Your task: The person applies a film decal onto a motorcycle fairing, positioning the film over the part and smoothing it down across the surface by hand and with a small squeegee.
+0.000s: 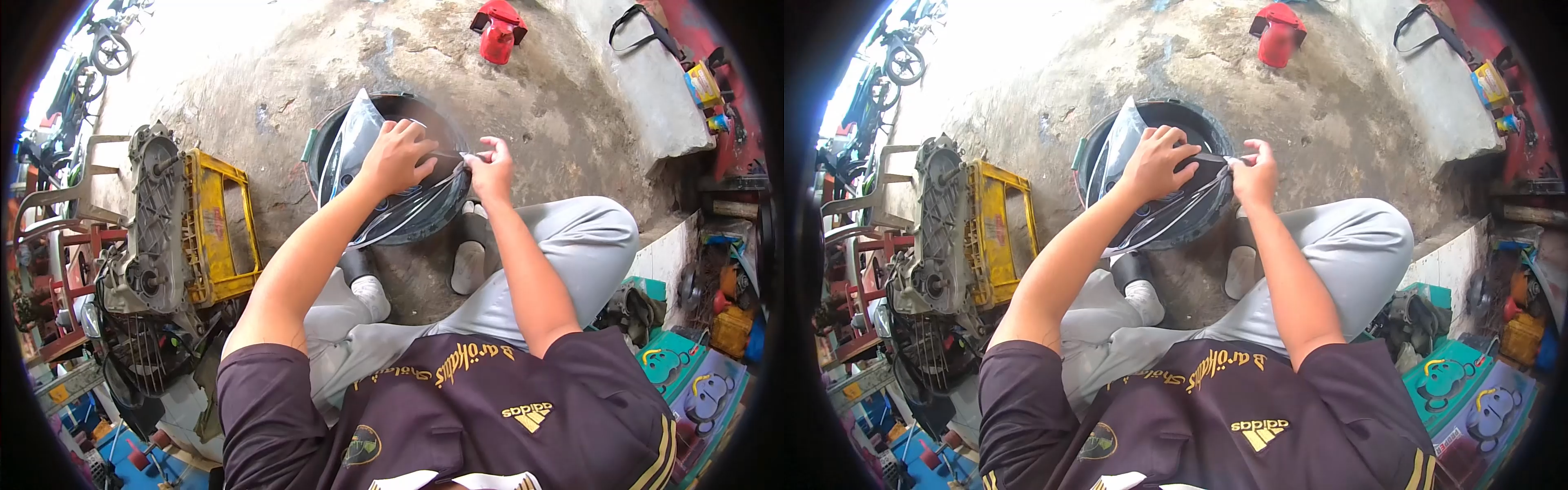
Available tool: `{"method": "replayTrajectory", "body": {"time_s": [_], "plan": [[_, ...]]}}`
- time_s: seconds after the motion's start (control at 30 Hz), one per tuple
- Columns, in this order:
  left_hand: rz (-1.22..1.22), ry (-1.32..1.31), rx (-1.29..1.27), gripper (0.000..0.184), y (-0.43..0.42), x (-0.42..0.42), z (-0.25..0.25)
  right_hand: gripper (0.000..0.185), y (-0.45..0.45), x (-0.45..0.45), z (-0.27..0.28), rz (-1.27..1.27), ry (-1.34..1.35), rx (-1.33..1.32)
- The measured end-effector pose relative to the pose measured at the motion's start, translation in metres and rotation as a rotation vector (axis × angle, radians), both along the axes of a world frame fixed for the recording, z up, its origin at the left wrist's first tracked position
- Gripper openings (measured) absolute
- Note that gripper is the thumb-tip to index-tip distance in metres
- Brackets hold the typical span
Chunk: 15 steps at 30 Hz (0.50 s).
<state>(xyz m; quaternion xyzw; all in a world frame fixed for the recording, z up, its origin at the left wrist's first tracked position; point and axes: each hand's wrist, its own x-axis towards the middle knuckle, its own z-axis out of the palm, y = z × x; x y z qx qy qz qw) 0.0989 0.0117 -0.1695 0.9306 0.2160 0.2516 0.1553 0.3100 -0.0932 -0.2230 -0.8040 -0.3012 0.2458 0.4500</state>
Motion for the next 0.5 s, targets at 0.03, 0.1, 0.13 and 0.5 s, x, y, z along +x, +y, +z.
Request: {"method": "replayTrajectory", "body": {"time_s": [0.03,0.1,0.13,0.5], "plan": [[0.003,-0.007,0.013,0.029,0.000,0.000,0.000,0.048,0.004,0.007,-0.007,-0.055,0.026,0.023],[0.000,-0.010,0.032,0.029,-0.001,0.000,0.000,0.050,0.003,0.017,-0.011,-0.132,0.078,0.057],[-0.002,-0.004,0.023,0.029,-0.001,0.000,0.000,0.050,0.002,0.014,-0.011,-0.133,0.078,0.064],[-0.009,-0.032,0.020,0.029,0.001,0.000,-0.001,0.050,0.001,0.006,-0.018,-0.004,0.118,0.124]]}}
